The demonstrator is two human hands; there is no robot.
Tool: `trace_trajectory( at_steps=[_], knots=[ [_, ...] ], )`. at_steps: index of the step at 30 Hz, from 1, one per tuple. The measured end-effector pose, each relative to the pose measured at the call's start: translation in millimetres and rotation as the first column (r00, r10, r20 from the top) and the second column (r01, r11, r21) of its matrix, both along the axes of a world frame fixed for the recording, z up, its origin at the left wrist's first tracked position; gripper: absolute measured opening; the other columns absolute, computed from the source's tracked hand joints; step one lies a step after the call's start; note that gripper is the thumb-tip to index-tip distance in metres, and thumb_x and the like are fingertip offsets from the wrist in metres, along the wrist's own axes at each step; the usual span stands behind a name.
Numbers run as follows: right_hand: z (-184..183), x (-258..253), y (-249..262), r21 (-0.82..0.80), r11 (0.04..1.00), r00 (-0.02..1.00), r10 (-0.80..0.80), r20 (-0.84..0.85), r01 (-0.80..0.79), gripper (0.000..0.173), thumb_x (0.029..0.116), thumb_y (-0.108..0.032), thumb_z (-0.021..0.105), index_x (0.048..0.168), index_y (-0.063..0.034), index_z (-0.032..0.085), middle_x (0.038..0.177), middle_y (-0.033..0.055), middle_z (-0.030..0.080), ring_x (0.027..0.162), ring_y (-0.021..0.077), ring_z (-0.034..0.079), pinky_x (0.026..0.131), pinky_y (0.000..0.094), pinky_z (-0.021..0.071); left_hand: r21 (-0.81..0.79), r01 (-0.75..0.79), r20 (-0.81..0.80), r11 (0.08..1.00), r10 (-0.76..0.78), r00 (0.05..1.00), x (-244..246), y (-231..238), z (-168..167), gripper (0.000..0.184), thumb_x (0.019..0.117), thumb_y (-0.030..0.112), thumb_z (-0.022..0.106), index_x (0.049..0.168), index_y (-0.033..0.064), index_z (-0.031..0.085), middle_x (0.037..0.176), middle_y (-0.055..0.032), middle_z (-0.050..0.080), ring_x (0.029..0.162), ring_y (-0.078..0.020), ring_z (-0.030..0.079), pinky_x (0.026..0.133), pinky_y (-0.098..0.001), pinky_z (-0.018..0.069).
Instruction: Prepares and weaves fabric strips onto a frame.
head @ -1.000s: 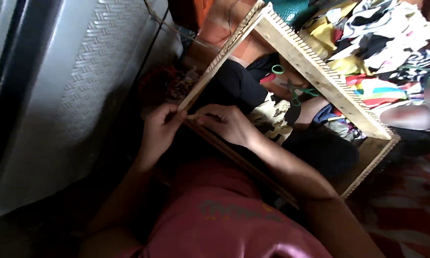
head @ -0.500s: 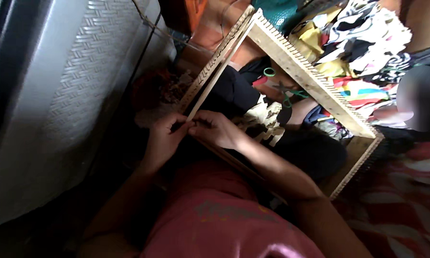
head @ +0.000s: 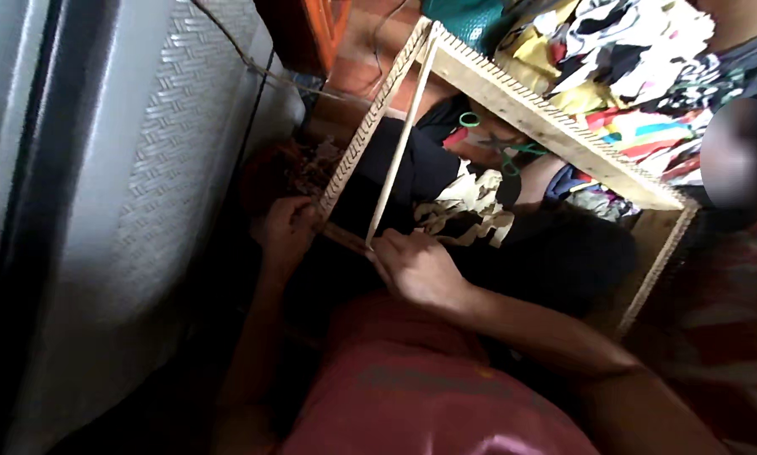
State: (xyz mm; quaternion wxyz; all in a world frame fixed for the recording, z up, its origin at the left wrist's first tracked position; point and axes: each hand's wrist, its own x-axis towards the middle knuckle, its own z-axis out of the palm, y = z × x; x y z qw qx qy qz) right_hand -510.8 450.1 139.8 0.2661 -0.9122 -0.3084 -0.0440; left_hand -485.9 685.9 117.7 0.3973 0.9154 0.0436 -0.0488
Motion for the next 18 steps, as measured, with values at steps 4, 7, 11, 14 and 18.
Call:
trace_trajectory(
  at_steps=[4, 7, 11, 14, 18],
  knots=[
    [-2, 2, -7, -0.061, 0.995, 0.997, -0.077, -0.025, 0.076, 0.021, 0.1016, -0.015, 0.055, 0.101, 0.0012, 0.069, 0.085, 0.017, 0.066, 0.066, 0.0336, 0.066, 0.055, 0.0456, 0.0541, -0.069, 0.073, 0.025, 0.995, -0.071, 0.997, -3, 3, -6, 0.027, 0.1033, 0.011, 0.057, 0.124, -0.0036, 0.066, 0.124, -0.0194, 0.067, 0.113, -0.023, 0.066, 0.1, -0.0392, 0.0532],
    [-4, 2, -9, -0.026, 0.979, 0.978, -0.202, -0.042, 0.201, 0.023, 0.1041, -0.014, 0.052, 0.114, 0.0023, 0.066, 0.088, 0.0189, 0.069, 0.069, 0.0362, 0.069, 0.059, 0.0486, 0.0564, -0.103, 0.105, 0.12, 0.989, -0.092, 0.988, -4, 7, -14, 0.025, 0.1022, 0.01, 0.057, 0.12, -0.0047, 0.068, 0.121, -0.0183, 0.068, 0.111, -0.019, 0.067, 0.1, -0.035, 0.0537],
    [-4, -3, -8, 0.032, 0.945, 0.945, -0.324, -0.052, 0.325, 0.025, 0.1044, -0.019, 0.054, 0.112, 0.0024, 0.064, 0.08, 0.0182, 0.069, 0.066, 0.0363, 0.069, 0.059, 0.0491, 0.0566, -0.143, 0.16, 0.222, 0.977, -0.126, 0.967, -2, 19, -22, 0.023, 0.0993, 0.006, 0.056, 0.113, -0.0065, 0.07, 0.113, -0.0168, 0.072, 0.105, -0.0124, 0.069, 0.096, -0.0275, 0.0547],
    [-6, -7, -6, 0.046, 0.945, 0.946, -0.321, -0.038, 0.323, 0.023, 0.1051, -0.019, 0.052, 0.107, 0.0014, 0.064, 0.083, 0.0181, 0.069, 0.068, 0.0358, 0.069, 0.06, 0.0482, 0.0554, -0.203, 0.207, 0.284, 0.957, -0.144, 0.948, -2, 32, -25, 0.022, 0.0975, 0.003, 0.057, 0.111, -0.0094, 0.069, 0.109, -0.0163, 0.073, 0.101, -0.0107, 0.07, 0.093, -0.0268, 0.0569],
    [-12, -12, 4, 0.049, 0.965, 0.965, -0.257, -0.049, 0.259, 0.022, 0.1047, -0.014, 0.05, 0.11, 0.0003, 0.067, 0.088, 0.018, 0.069, 0.072, 0.0354, 0.068, 0.061, 0.0476, 0.055, -0.216, 0.279, 0.319, 0.936, -0.203, 0.926, -5, 37, -23, 0.022, 0.0989, 0.008, 0.059, 0.112, -0.0067, 0.068, 0.116, -0.0145, 0.071, 0.11, -0.0128, 0.068, 0.098, -0.0301, 0.0551]
  ],
)
